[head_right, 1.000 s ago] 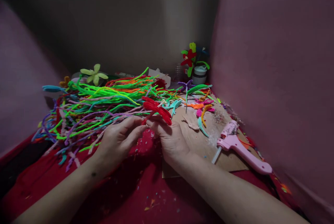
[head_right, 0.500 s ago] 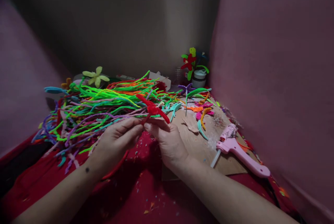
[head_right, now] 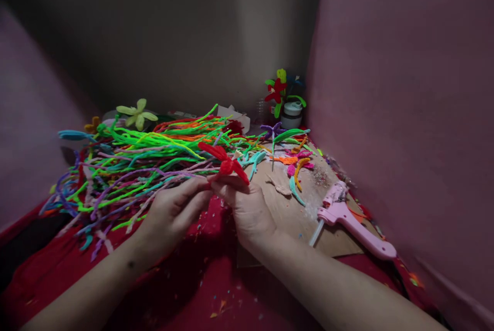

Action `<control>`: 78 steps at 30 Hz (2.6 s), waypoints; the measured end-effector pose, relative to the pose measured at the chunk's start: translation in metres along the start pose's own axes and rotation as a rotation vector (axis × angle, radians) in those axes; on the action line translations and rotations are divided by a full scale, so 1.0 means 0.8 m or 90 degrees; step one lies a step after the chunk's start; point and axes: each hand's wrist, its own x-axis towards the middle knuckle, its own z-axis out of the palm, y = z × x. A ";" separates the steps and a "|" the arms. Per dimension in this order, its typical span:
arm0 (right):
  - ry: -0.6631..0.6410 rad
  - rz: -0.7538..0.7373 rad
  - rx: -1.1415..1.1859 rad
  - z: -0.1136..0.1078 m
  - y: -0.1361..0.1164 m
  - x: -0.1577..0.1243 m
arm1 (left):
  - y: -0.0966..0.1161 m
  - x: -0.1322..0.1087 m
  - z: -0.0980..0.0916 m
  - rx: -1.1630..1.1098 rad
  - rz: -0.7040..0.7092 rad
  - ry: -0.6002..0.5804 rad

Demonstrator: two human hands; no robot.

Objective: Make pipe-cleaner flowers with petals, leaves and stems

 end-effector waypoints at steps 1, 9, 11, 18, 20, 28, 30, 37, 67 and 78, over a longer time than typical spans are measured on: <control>0.008 -0.002 0.001 0.000 0.000 0.000 | -0.004 -0.001 0.002 0.085 0.068 0.031; -0.040 0.013 -0.091 -0.002 0.002 -0.002 | 0.002 0.001 0.000 -0.019 -0.056 0.045; -0.046 0.024 -0.086 -0.003 0.001 -0.001 | 0.009 0.002 -0.002 -0.179 -0.142 -0.001; -0.049 0.000 -0.058 -0.001 -0.001 0.003 | 0.008 0.004 -0.011 -0.514 -0.296 -0.149; -0.050 0.002 -0.048 0.001 -0.003 0.001 | 0.007 0.004 -0.014 -0.533 -0.307 -0.198; -0.006 -0.018 -0.078 -0.003 0.003 -0.002 | 0.001 -0.002 0.006 0.173 0.106 0.032; -0.009 -0.026 -0.107 -0.004 0.003 -0.001 | -0.007 -0.004 0.011 0.266 0.188 0.061; -0.029 -0.031 -0.135 -0.002 0.000 0.001 | 0.002 0.000 0.003 0.062 0.007 0.039; -0.068 -0.005 -0.083 -0.004 -0.006 0.000 | 0.008 0.004 -0.005 -0.433 -0.290 -0.131; 0.015 0.015 -0.061 -0.001 -0.004 0.005 | 0.008 0.003 -0.004 -0.360 -0.276 -0.119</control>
